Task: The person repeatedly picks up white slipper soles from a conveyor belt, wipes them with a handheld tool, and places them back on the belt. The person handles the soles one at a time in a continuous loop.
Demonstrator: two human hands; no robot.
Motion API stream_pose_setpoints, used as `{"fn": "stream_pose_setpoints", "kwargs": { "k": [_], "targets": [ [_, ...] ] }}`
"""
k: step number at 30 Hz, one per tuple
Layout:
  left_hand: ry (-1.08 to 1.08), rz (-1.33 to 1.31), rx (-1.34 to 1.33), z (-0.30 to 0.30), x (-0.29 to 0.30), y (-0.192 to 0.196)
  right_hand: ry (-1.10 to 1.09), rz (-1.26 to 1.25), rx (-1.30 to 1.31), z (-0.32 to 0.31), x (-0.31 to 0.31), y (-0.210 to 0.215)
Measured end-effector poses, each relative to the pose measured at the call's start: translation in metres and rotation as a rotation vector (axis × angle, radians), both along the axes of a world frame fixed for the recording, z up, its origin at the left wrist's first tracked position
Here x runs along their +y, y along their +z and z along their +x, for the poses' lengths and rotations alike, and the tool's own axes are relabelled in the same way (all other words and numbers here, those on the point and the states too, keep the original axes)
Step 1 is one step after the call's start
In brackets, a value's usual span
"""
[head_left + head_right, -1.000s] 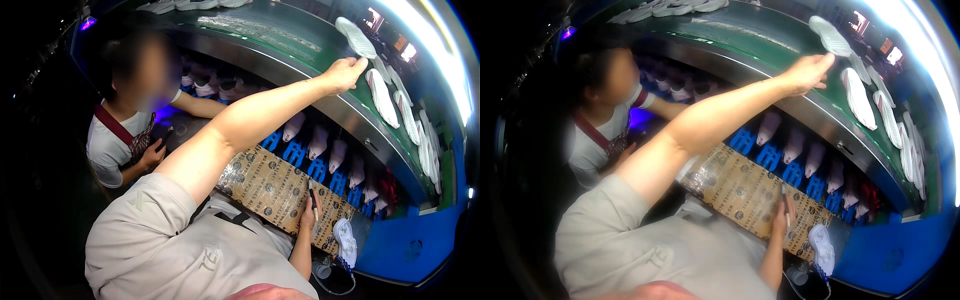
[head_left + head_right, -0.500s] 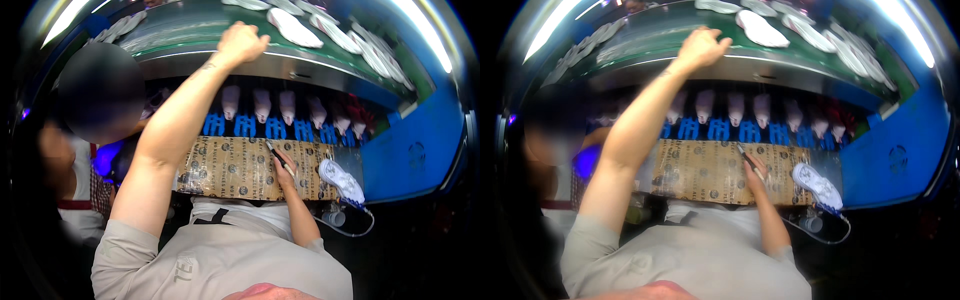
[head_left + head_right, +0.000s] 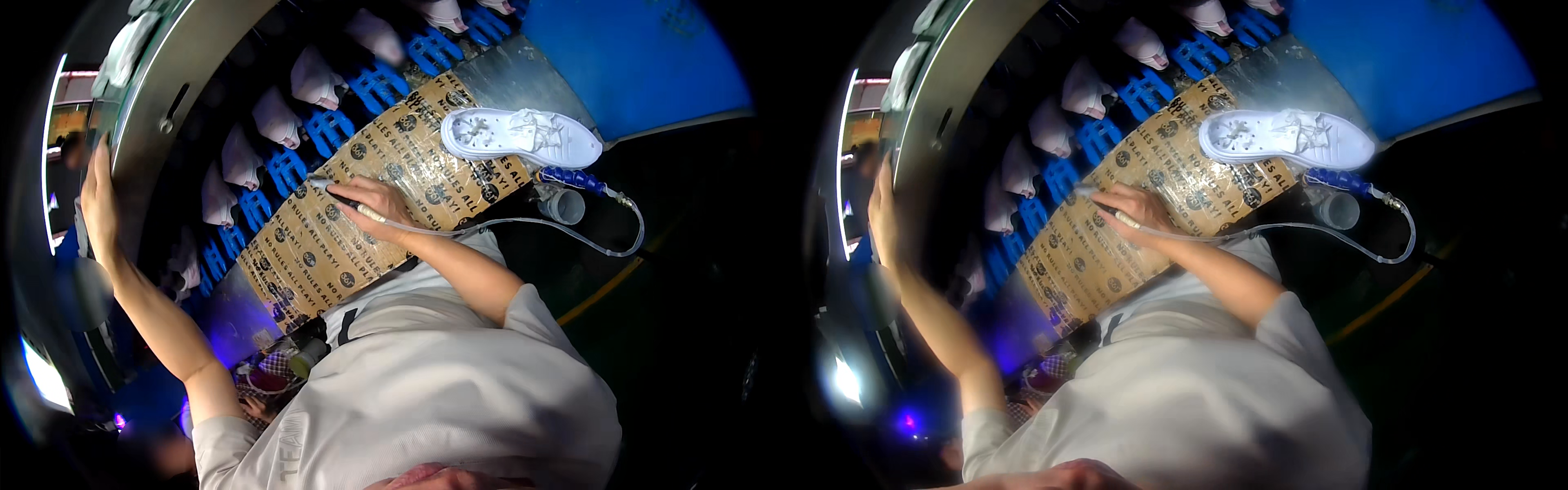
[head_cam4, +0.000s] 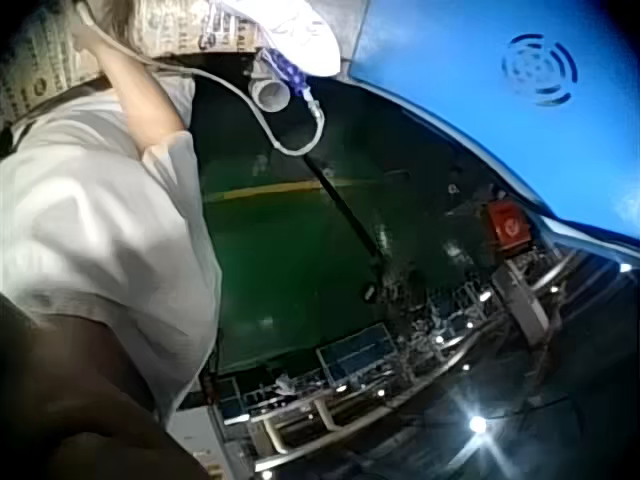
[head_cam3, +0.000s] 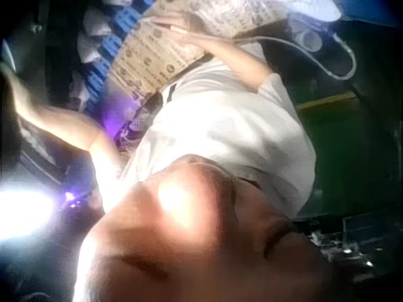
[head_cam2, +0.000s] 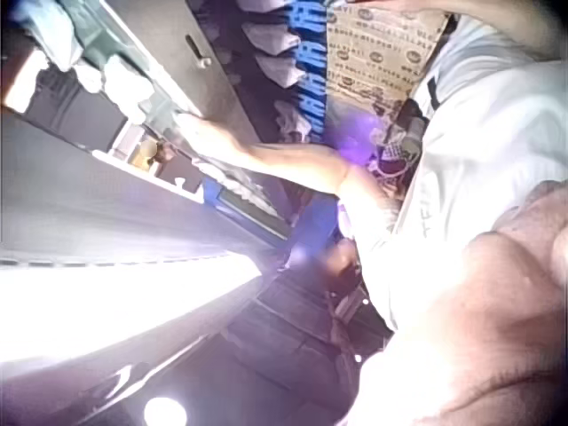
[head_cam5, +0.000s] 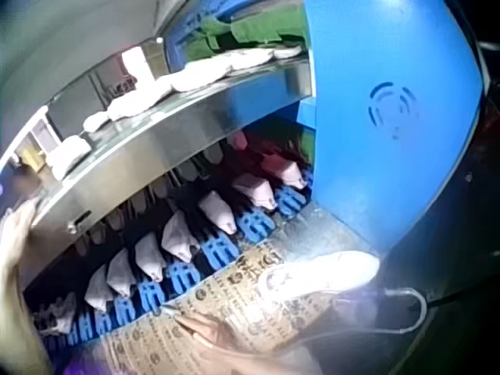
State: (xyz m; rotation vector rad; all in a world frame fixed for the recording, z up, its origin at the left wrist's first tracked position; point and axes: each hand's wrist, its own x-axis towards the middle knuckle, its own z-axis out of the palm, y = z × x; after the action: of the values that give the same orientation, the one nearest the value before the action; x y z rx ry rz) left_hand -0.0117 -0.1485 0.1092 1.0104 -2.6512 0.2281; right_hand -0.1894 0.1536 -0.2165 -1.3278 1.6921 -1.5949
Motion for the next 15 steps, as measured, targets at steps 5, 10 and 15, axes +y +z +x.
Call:
{"fn": "stream_pose_setpoints", "kwargs": {
  "k": [5,10,15],
  "targets": [
    [0.008,0.249,0.080,-0.015,-0.008,0.019,-0.025,-0.040,-0.021,-0.006,0.000,0.007],
    [-0.010,0.283,0.040,0.004,-0.002,0.016,0.026,-0.048,-0.109,-0.006,0.006,-0.003],
    [-0.032,0.269,0.038,0.013,-0.032,0.016,0.078,-0.007,0.002,-0.019,0.008,0.006]
  ]
}}
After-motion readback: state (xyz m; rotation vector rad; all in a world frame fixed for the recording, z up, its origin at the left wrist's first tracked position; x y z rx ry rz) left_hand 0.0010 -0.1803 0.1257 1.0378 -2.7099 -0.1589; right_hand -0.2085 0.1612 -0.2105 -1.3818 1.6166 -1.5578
